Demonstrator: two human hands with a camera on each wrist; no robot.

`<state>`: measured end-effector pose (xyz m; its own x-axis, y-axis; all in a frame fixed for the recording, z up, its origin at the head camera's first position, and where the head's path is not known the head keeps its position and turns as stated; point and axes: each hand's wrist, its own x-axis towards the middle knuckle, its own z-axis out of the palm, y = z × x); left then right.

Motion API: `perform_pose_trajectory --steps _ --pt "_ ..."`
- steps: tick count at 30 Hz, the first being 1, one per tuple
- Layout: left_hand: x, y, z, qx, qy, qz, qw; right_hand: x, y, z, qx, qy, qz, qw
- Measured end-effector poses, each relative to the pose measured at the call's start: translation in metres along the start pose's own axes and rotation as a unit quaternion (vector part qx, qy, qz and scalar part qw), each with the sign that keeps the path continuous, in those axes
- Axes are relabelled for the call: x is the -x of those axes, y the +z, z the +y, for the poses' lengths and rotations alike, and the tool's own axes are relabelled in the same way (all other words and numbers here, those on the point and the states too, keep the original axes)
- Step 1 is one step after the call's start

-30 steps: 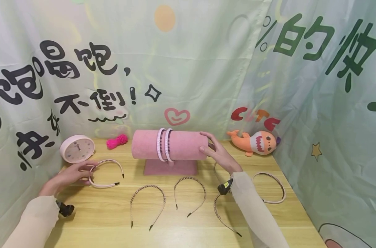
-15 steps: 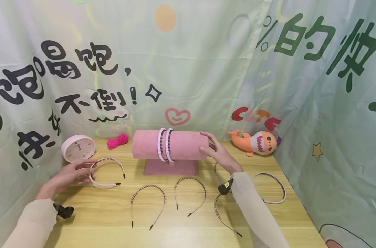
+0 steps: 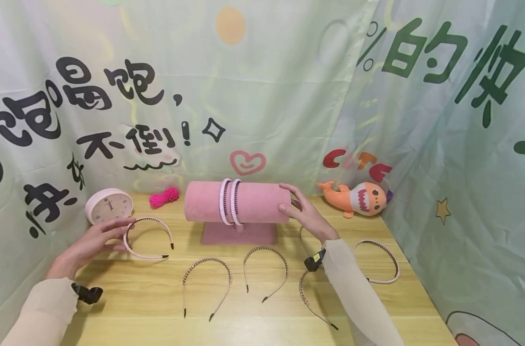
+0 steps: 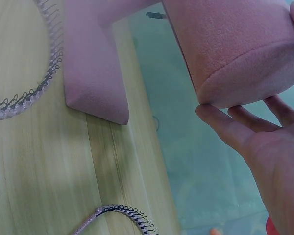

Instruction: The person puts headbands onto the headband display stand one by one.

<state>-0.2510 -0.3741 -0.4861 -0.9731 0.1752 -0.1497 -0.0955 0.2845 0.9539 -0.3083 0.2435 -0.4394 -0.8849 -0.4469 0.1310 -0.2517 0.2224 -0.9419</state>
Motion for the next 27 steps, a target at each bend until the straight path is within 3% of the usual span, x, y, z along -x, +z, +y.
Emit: perform_pose_trajectory --steps 11,19,27 --pt "-0.002 0.001 0.018 -0.016 0.028 -0.008 0.9994 0.000 0.001 -0.002 0.002 0.000 0.002 1.0000" --pt "-0.006 0.008 0.031 -0.023 0.029 0.000 0.9993 0.000 0.000 -0.002 0.001 0.000 0.002 1.0000" --pt "-0.009 0.019 0.055 -0.013 0.060 0.005 0.9981 -0.001 0.000 -0.001 0.001 0.000 0.000 1.0000"
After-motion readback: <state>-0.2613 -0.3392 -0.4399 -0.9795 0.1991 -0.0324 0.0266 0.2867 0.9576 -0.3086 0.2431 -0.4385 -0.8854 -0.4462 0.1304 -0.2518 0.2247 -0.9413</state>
